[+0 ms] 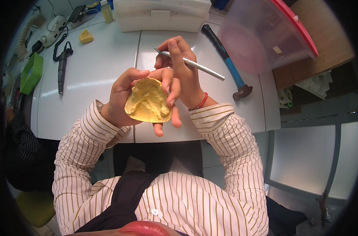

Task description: The person holds a yellow clay-like object in their left hand and uses a metal sculpting tool in their right hand to carve and shape its surface. They rotate the object to work on different areas, creating grooves and refining the texture.

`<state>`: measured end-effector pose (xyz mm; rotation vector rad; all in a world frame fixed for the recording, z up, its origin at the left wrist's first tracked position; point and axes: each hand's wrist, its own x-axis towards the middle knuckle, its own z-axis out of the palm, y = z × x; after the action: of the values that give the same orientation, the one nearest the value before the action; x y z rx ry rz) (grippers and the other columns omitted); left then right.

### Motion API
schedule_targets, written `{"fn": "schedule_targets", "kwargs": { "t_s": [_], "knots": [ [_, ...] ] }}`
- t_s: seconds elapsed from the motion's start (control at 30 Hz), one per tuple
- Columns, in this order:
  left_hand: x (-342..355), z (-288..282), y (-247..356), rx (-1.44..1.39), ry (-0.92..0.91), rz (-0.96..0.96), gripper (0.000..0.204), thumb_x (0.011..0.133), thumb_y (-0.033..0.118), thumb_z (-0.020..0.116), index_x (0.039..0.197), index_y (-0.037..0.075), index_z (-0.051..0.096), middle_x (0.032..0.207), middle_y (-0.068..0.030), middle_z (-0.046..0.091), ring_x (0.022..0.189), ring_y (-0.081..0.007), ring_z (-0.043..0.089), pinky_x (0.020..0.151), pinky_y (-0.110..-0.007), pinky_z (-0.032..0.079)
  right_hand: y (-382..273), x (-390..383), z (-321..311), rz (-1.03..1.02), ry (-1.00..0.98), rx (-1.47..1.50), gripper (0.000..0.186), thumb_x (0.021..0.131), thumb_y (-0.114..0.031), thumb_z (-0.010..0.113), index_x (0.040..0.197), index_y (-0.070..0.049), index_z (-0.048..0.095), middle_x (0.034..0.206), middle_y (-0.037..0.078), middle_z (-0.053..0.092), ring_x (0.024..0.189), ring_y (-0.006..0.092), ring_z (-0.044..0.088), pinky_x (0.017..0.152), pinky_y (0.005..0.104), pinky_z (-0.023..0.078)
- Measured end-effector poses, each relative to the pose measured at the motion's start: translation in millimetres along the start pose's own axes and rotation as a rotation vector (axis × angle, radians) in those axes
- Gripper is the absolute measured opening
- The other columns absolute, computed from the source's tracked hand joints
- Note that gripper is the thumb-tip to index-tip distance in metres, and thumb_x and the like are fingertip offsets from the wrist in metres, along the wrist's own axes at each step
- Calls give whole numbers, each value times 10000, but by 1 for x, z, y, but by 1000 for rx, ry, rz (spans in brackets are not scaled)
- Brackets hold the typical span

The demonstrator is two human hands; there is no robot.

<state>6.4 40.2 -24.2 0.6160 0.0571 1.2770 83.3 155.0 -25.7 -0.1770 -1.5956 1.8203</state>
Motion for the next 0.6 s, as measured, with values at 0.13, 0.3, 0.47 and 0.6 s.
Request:
{"fn": "schedule_targets", "kwargs": {
  "t_s": [0.13,0.3,0.47,0.6],
  "knots": [
    [1,3,0,18,26,34,441,885,412,343,966,-10,445,950,-166,477,927,-468,590,578,-495,594,1,-2,-2,10,-17,-15,377,962,-356,420,878,2,502,756,64,513,645,126,537,567,231,446],
    [-2,1,1,216,69,215,428,886,418,342,973,14,453,969,-148,502,1005,-459,562,639,-505,587,3,-1,-3,20,26,-56,359,967,-351,413,888,-15,510,738,47,517,637,105,523,598,236,453],
    [-2,-2,2,276,125,361,426,887,426,341,975,29,469,980,-131,519,1038,-452,549,667,-507,583,5,-1,-1,-60,113,-52,326,968,-333,414,910,-24,500,786,37,505,637,97,518,591,235,450],
    [-4,1,3,343,176,402,460,884,447,341,1019,31,484,1017,-99,488,1133,-423,498,759,-485,566,-6,-3,-1,-108,176,13,262,960,-275,426,908,-25,481,808,42,494,633,106,518,576,242,439]
  ]
}}
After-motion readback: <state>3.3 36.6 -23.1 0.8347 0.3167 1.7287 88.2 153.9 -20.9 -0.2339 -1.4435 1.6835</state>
